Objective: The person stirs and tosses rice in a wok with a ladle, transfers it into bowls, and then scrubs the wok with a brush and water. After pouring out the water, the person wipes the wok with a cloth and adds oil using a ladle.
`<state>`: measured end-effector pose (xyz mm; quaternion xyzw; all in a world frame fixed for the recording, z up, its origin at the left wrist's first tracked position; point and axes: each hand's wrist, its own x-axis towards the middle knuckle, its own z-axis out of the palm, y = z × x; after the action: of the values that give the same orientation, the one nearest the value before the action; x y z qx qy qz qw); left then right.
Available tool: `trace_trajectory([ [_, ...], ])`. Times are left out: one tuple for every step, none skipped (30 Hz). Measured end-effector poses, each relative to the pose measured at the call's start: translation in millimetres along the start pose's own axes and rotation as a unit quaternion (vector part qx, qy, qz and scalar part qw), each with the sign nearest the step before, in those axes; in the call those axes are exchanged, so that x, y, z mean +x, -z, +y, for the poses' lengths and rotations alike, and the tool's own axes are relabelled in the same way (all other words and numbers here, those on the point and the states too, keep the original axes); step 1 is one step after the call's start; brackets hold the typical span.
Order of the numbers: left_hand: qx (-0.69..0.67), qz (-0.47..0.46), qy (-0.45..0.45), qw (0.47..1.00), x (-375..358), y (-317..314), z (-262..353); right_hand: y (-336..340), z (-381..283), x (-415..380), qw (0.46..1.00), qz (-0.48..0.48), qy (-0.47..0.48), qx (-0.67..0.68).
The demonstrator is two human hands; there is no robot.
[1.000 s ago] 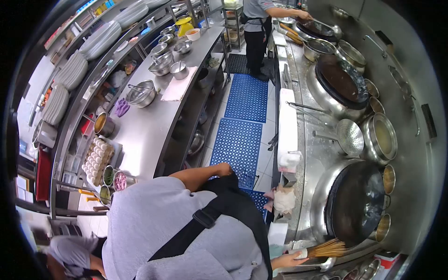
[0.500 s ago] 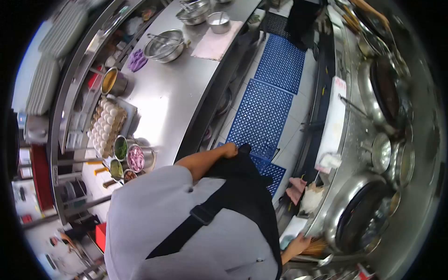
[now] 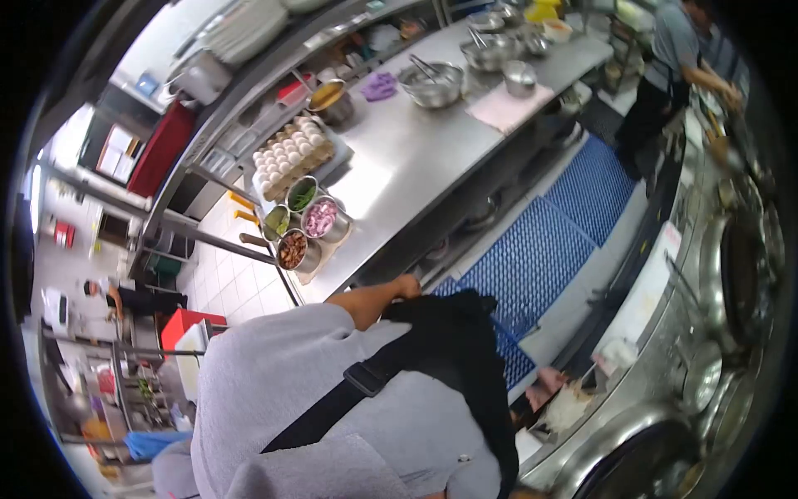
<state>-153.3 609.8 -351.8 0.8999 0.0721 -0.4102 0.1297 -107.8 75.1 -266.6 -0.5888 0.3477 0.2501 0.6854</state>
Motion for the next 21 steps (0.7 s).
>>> trace_trajectory([
  [0.005,0.033,-0.017,0.999,-2,-6,3,5,2,5,1.0,-0.015,-0.002,-0.007],
  [0.015,0.073,-0.031,0.997,4,-22,4,8,3,11,0.999,-0.031,-0.003,-0.013],
  [-0.029,0.116,-0.067,0.991,11,-40,1,8,4,17,0.999,-0.042,-0.005,-0.018],
  [-0.069,0.091,0.018,0.993,9,-41,14,9,4,23,0.998,-0.053,-0.007,-0.027],
  [-0.006,0.069,-0.063,0.996,-3,-35,23,9,3,27,0.997,-0.062,-0.01,-0.037],
  [-0.045,0.087,-0.064,0.993,-16,-33,30,11,1,33,0.996,-0.073,-0.009,-0.05],
  [-0.043,0.083,-0.05,0.994,-17,-36,33,12,1,36,0.995,-0.079,-0.015,-0.063],
  [-0.044,0.073,-0.037,0.996,-18,-41,35,14,2,38,0.994,-0.083,-0.019,-0.072],
  [-0.046,0.07,-0.029,0.996,-21,-47,31,16,3,42,0.993,-0.088,-0.022,-0.081],
  [-0.049,0.065,-0.021,0.996,-28,-57,29,17,4,43,0.992,-0.091,-0.025,-0.088],
  [-0.05,0.063,-0.01,0.997,-34,-59,20,16,3,46,0.991,-0.094,-0.028,-0.092],
  [-0.048,0.074,0.001,0.996,-40,-63,14,14,2,49,0.99,-0.099,-0.029,-0.1],
  [-0.047,0.084,0.011,0.995,-45,-67,9,13,2,50,0.989,-0.101,-0.03,-0.104],
  [-0.048,0.092,0.019,0.994,-48,-75,5,10,2,50,0.988,-0.105,-0.03,-0.111],
  [-0.061,0.085,0.01,0.994,-51,-84,-1,5,2,51,0.987,-0.105,-0.035,-0.117],
  [-0.061,0.088,0.026,0.994,-45,-103,-14,2,1,51,0.986,-0.108,-0.036,-0.123],
  [-0.06,0.092,0.042,0.993,-35,-123,-27,-5,0,50,0.985,-0.112,-0.035,-0.129],
  [-0.057,0.095,0.056,0.992,-30,-126,-32,-10,0,49,0.984,-0.112,-0.038,-0.132],
  [-0.046,0.083,0.046,0.994,-32,-117,-27,-14,1,48,0.984,-0.115,-0.038,-0.134],
  [-0.034,0.07,0.037,0.996,-41,-107,-21,-18,2,48,0.983,-0.116,-0.04,-0.137],
  [-0.023,0.056,0.028,0.998,-51,-95,-13,-20,5,48,0.982,-0.118,-0.042,-0.14],
])
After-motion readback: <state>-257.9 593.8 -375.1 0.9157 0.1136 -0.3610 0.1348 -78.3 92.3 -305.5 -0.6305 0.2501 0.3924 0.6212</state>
